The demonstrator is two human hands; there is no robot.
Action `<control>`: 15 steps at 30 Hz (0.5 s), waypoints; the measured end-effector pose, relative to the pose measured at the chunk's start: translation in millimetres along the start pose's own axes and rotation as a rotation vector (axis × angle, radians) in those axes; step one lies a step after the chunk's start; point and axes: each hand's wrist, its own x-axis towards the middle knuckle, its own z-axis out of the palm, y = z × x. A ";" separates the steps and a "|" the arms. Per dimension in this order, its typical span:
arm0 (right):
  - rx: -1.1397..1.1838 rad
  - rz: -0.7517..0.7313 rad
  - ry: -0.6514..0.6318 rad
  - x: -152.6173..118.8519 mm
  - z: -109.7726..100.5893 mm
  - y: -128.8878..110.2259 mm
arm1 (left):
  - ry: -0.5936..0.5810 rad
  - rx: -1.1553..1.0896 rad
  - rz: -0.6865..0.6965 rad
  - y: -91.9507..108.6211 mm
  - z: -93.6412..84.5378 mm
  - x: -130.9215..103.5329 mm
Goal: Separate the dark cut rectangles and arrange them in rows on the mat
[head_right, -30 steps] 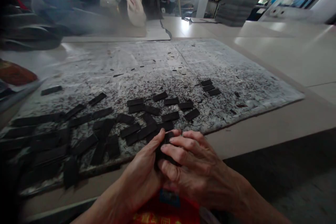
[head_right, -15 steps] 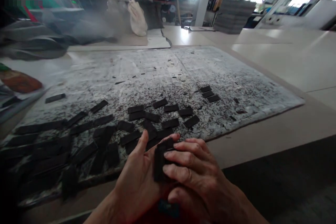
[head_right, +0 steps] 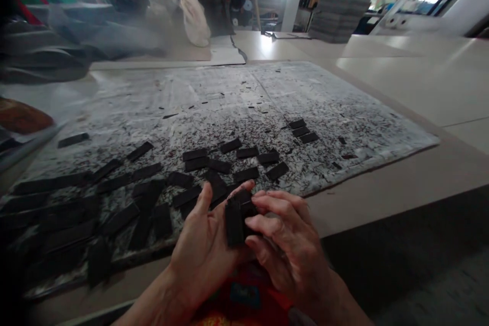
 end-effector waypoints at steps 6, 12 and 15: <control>-0.125 0.039 0.031 2.0 6.9 -9.6 | 0.006 -0.013 0.045 1.3 -0.8 -1.4; -0.262 0.112 0.039 8.4 23.8 -18.3 | 0.143 0.004 0.277 -2.4 12.0 -1.7; -0.230 0.149 0.052 12.2 31.4 -20.9 | 0.204 -0.002 0.330 -5.1 16.0 -0.6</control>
